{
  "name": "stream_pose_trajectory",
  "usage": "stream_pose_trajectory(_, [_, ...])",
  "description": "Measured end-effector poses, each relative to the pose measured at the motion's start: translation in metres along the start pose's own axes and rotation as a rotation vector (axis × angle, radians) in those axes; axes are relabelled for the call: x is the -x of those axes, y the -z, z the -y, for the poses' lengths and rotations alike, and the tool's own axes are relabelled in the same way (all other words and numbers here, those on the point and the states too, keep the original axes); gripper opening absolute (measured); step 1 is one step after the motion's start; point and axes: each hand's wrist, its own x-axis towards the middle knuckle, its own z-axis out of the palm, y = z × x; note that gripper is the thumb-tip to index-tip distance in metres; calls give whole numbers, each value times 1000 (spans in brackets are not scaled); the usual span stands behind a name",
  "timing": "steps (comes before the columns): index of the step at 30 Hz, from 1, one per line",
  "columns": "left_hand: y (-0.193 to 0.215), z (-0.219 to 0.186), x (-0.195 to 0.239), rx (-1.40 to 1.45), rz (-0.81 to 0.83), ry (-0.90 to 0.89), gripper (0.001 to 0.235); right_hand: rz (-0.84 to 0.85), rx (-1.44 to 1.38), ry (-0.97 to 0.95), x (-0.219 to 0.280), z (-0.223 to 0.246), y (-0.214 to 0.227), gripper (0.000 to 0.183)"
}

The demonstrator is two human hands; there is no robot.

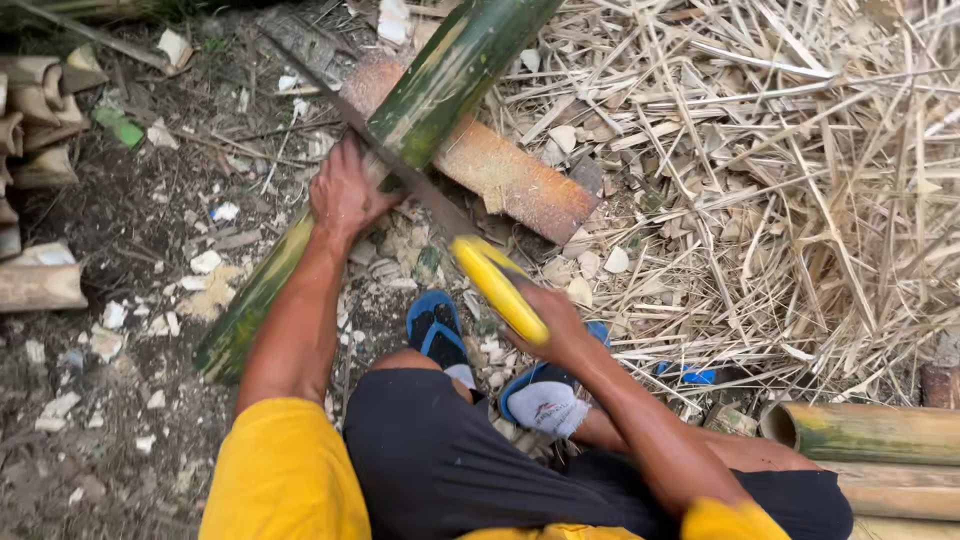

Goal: The person uses a hand saw to cut a long bamboo pole into smaller sections. They hold the bamboo steady with their left hand while sawing with their right hand, repeating the process to create multiple pieces.

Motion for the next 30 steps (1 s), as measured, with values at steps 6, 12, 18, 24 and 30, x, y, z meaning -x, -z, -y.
stream_pose_trajectory(6, [-4,9,-6,26,66,-10,141,79,92,-200,178,50,77,37])
stream_pose_trajectory(12, [-13,11,7,-30,-9,-67,138,-121,54,64,-96,-26,-43,35])
stream_pose_trajectory(18, [3,6,-8,-54,140,22,144,-5,-40,-17,-29,1,-5,39])
stream_pose_trajectory(24, [0,16,-12,43,58,-72,147,80,90,-203,158,47,84,39])
stream_pose_trajectory(30, [-2,13,-5,71,118,3,145,-153,184,139,-82,-40,-47,47])
